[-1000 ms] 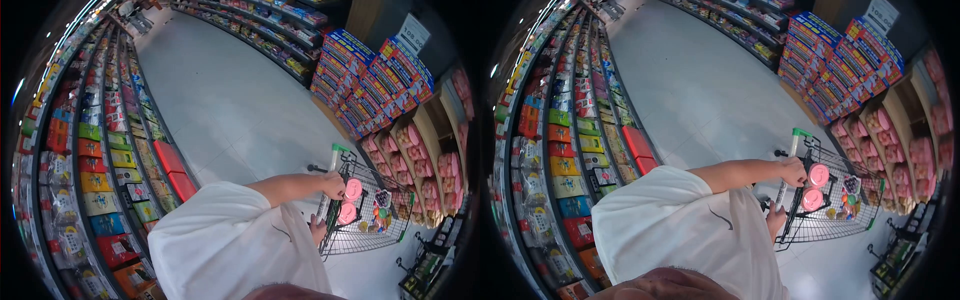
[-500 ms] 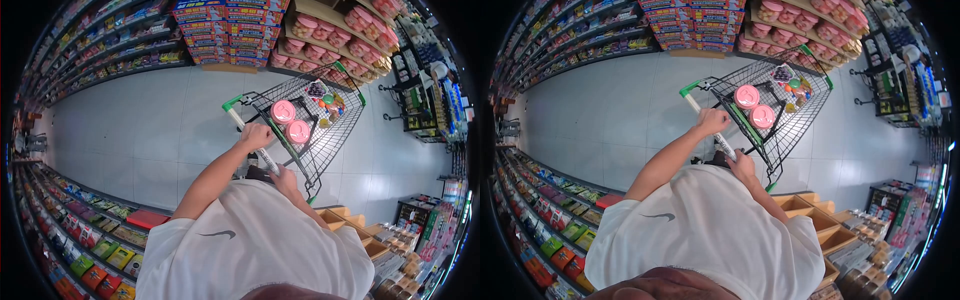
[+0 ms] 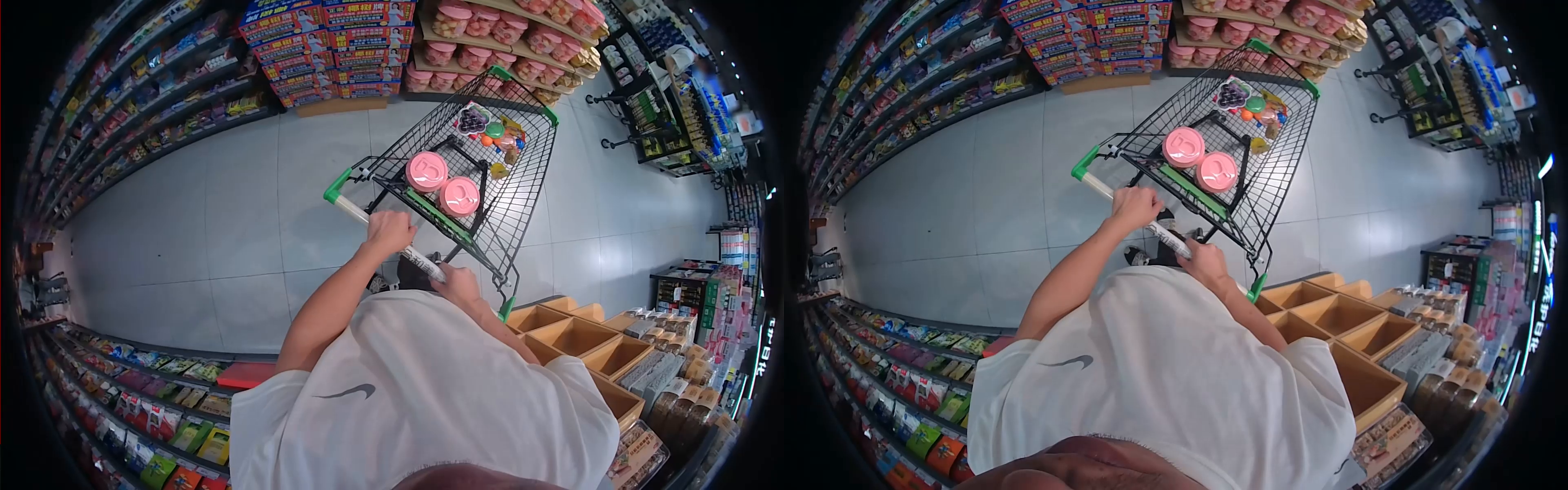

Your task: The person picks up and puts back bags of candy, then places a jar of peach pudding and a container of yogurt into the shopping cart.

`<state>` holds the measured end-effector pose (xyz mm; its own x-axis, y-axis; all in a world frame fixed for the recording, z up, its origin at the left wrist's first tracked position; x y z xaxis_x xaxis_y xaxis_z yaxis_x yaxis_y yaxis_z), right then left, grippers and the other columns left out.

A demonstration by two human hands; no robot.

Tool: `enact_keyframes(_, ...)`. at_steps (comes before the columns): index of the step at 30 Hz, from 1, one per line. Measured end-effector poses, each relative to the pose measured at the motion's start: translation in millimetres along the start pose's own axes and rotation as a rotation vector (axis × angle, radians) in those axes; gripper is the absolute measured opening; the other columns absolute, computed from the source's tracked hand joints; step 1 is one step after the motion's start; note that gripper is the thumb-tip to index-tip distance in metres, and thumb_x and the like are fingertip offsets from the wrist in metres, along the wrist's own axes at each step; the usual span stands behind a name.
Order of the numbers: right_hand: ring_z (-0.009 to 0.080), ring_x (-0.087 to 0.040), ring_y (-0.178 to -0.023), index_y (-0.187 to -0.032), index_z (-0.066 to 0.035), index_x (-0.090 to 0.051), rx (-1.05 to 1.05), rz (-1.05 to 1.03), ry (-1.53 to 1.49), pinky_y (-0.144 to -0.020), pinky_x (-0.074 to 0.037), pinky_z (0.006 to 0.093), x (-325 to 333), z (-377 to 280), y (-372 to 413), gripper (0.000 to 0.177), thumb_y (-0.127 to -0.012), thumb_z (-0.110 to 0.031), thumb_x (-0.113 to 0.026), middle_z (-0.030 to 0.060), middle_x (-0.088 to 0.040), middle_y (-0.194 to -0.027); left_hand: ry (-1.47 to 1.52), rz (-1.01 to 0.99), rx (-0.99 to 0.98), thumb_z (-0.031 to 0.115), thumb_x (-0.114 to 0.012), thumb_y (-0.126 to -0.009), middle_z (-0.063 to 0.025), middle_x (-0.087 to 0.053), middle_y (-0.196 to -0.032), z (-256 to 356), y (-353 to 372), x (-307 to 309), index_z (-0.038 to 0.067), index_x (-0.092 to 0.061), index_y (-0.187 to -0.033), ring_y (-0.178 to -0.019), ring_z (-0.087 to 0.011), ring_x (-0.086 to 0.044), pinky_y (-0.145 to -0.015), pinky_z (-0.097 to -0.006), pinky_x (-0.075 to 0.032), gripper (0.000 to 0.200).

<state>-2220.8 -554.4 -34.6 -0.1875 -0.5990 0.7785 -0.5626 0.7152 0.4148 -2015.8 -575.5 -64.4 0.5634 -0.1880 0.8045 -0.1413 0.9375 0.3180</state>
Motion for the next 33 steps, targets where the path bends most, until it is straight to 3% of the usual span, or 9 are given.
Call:
enact_keyframes(6, 0.0412, -0.066, -0.07, -0.09, -0.009, -0.068, 0.05, -0.015, -0.015, -0.067, -0.054, 0.0494, 10, 22, 29, 0.029, -0.08, -0.036, -0.073, 0.02, -0.067, -0.072, 0.052, -0.039, 0.024, 0.034, -0.067, -0.082, -0.0125, -0.072, -0.078, 32, 36, -1, 0.013, -0.075, -0.078, -0.08, -0.0305, -0.071, -0.073, -0.0454, -0.054, 0.024)
enact_keyframes(9, 0.0397, -0.067, -0.07, -0.094, -0.009, -0.069, 0.107, 0.006, -0.047, -0.067, -0.055, 0.0485, 9, 10, 57, 0.034, -0.081, -0.04, -0.074, 0.0186, -0.068, -0.073, 0.114, -0.064, -0.005, 0.04, -0.069, -0.08, -0.0082, -0.073, -0.076, 29, 71, 0, 0.015, -0.075, -0.081, -0.078, -0.0284, -0.071, -0.072, -0.0427, -0.053, 0.026)
enact_keyframes(12, 0.0381, -0.068, -0.069, -0.096, -0.009, -0.07, 0.187, 0.086, -0.118, -0.066, -0.054, 0.0454, 17, 18, 77, 0.03, -0.083, -0.036, -0.074, 0.0179, -0.069, -0.075, 0.306, -0.355, 0.051, 0.052, -0.07, -0.08, -0.0054, -0.072, -0.076, 30, 88, -5, 0.02, -0.073, -0.092, -0.076, -0.0229, -0.07, -0.07, -0.0405, -0.051, 0.035)
enact_keyframes(15, 0.037, -0.068, -0.07, -0.096, -0.008, -0.071, 0.189, 0.085, -0.15, -0.065, -0.054, 0.0426, 27, 38, 91, 0.022, -0.086, -0.027, -0.073, 0.0177, -0.07, -0.08, 0.37, -0.381, 0.062, 0.052, -0.072, -0.082, -0.0031, -0.071, -0.079, 42, 99, -15, 0.018, -0.071, -0.103, -0.076, -0.0157, -0.068, -0.067, -0.0348, -0.049, 0.04)
enact_keyframes(19, 0.0347, -0.068, -0.068, -0.094, -0.008, -0.071, 0.266, 0.105, -0.124, -0.062, -0.054, 0.0402, 22, 37, 89, 0.018, -0.087, -0.024, -0.071, 0.016, -0.07, -0.078, 0.745, -0.44, 0.133, 0.036, -0.073, -0.088, -0.0035, -0.068, -0.082, 20, 116, -33, 0.006, -0.066, -0.112, -0.074, -0.0101, -0.061, -0.064, -0.0261, -0.047, 0.039)
enact_keyframes(23, 0.0326, -0.068, -0.066, -0.092, -0.007, -0.071, 0.358, 0.105, -0.111, -0.06, -0.054, 0.038, 35, 55, 107, 0.016, -0.087, -0.023, -0.072, 0.0142, -0.07, -0.078, 0.899, -0.361, 0.16, 0.03, -0.073, -0.09, -0.0024, -0.066, -0.085, 35, 139, -66, 0.006, -0.064, -0.114, -0.074, -0.0095, -0.06, -0.066, -0.0254, -0.047, 0.035)
enact_keyframes(28, 0.0291, -0.068, -0.064, -0.092, -0.007, -0.071, 0.369, 0.058, -0.164, -0.059, -0.053, 0.0359, 25, 39, 83, 0.014, -0.087, -0.02, -0.072, 0.0135, -0.07, -0.078, 0.965, -0.118, 0.155, 0.023, -0.071, -0.092, -0.0016, -0.065, -0.085, 12, 164, -44, 0.006, -0.063, -0.117, -0.074, -0.0087, -0.059, -0.067, -0.0244, -0.048, 0.031)
enact_keyframes(29, 0.0284, -0.068, -0.064, -0.093, -0.006, -0.071, 0.361, 0.053, -0.181, -0.059, -0.053, 0.0354, 40, 76, 104, 0.014, -0.087, -0.019, -0.072, 0.0135, -0.07, -0.079, 0.911, -0.068, 0.152, 0.023, -0.071, -0.092, -0.0016, -0.065, -0.085, 53, 172, -63, 0.006, -0.063, -0.118, -0.074, -0.0087, -0.059, -0.068, -0.0246, -0.048, 0.032)
enact_keyframes(33, 0.0313, -0.069, -0.068, -0.091, -0.008, -0.071, 0.372, -0.053, -0.166, -0.065, -0.055, 0.0395, 43, 54, 86, 0.018, -0.087, -0.026, -0.07, 0.0132, -0.071, -0.08, 0.868, 0.106, 0.177, 0.031, -0.072, -0.09, -0.0033, -0.067, -0.084, 36, 183, -56, 0.008, -0.064, -0.118, -0.074, -0.0116, -0.062, -0.068, -0.0269, -0.049, 0.037)
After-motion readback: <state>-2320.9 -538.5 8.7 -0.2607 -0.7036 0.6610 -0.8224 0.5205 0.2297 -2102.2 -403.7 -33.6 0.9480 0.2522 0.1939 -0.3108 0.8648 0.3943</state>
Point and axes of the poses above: each hand's wrist, its own y-axis away from the middle knuckle, its own x-axis out of the back of the hand, z = x × y, the point moved 6 cm from there along -y, towards the middle knuckle
